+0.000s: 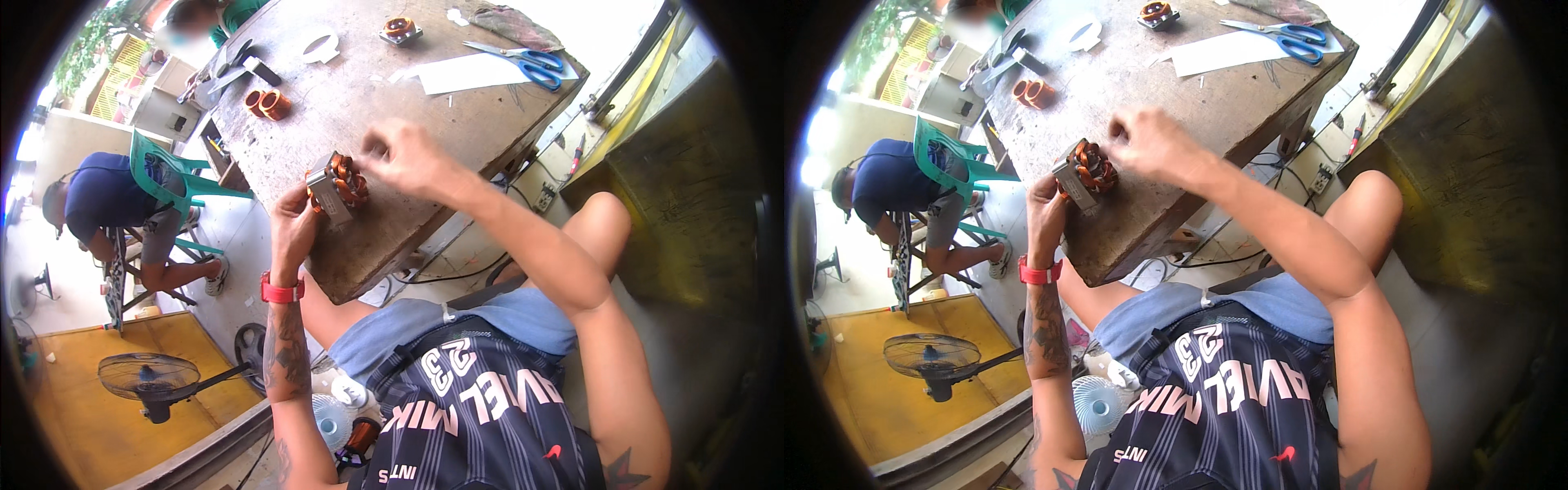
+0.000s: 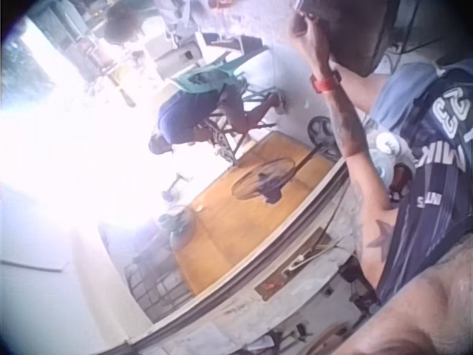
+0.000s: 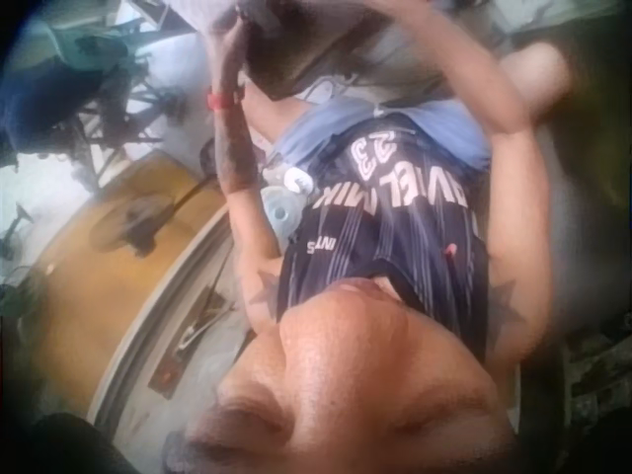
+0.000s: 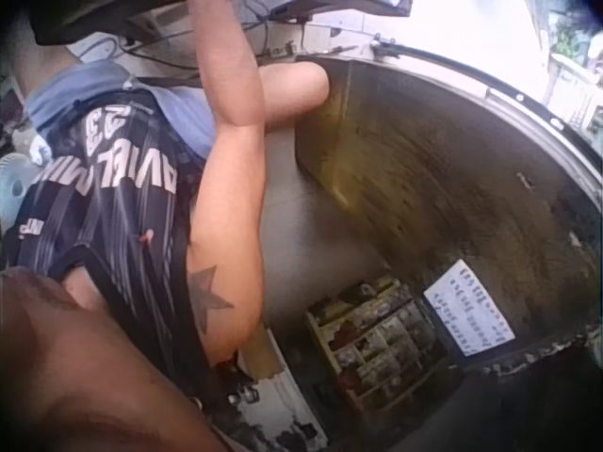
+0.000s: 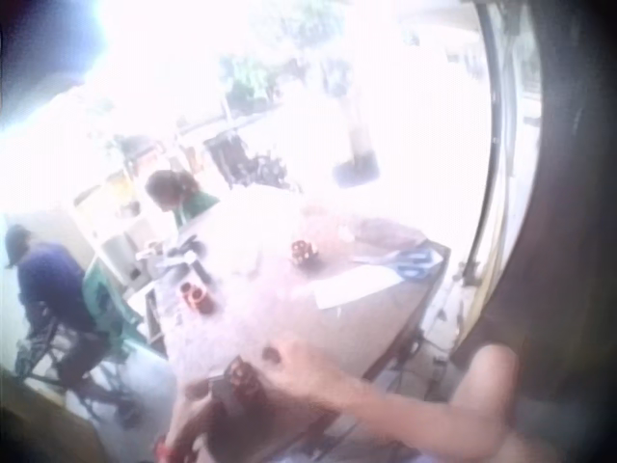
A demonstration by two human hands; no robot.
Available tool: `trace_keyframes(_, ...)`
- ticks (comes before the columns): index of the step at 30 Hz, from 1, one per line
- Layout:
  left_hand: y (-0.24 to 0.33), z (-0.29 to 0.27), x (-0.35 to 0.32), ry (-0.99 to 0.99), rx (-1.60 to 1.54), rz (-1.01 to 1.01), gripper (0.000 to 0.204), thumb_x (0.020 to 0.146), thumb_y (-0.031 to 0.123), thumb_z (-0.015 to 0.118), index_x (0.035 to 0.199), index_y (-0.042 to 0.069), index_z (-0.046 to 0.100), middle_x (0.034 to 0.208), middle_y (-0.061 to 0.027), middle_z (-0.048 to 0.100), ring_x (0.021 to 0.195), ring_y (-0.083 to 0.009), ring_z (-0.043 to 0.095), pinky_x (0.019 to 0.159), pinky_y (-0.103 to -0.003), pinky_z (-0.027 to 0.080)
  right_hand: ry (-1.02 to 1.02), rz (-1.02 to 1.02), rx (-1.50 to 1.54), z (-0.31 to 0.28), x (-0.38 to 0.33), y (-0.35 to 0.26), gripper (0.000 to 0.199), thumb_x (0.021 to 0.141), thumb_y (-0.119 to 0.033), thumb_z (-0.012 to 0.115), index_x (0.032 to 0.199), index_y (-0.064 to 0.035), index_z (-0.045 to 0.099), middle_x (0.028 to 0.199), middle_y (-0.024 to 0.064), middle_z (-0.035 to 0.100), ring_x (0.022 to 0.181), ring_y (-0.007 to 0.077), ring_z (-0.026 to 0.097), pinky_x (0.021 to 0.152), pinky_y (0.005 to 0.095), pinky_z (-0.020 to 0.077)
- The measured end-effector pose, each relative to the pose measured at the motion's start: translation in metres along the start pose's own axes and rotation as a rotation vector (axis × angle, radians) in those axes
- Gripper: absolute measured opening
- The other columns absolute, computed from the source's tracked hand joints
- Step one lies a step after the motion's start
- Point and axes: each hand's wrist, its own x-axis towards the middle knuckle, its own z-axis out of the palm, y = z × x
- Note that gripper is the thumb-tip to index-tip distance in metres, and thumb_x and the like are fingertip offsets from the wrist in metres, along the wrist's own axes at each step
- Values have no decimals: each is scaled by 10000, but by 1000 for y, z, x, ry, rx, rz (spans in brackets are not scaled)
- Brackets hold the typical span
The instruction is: The person assembles a small electrical component by hand, placing copper rings onto a metal core, inserting a white plastic piece, and manipulating wires. The person handles the component repeatedly, adjusting and inspecting it throughout the clip.
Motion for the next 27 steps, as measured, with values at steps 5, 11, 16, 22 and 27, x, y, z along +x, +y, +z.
trace_keyframes(5,32,22,-31,484,76,263,224,1027,8,601,1231,-22,688,1413,-182,652,1263,-235,639,1078,-349,497,203,-144,-812,-39,54,32,541,1091,-494,476,1264,-31,696,1400,215,604,1344,325,531,1143,544,437)
trace_keyframes(11,75,96,-87,437,385,589,279,881,-62,733,1140,36,694,1201,-154,720,1151,-283,675,1004,-392,512,6,-176,-1010,-20,22,25,467,1116,-435,428,1286,-85,688,1355,102,633,1263,275,548,1117,503,400)
trace_keyframes(16,79,155,-47,144,519,546,408,939,-23,632,1346,-8,617,1321,-226,665,1220,-382,619,1053,-459,488,32,-337,-721,-52,-69,39,372,1049,-395,588,1217,-83,700,1283,88,642,1222,296,559,1048,488,427)
trace_keyframes(22,32,209,117,284,900,383,613,914,144,560,1487,-60,488,1309,-246,678,1211,-432,612,1044,-520,471,43,-394,-608,-102,-95,56,459,936,-365,760,1265,-53,694,1295,119,644,1285,317,566,1111,466,454)
trace_keyframes(27,38,207,107,232,1016,266,651,898,217,591,1479,-61,495,1157,-188,694,1116,-364,617,970,-501,461,95,-490,-626,-117,-102,70,261,926,-68,736,1173,-24,666,1156,134,705,1123,333,671,984,399,560)
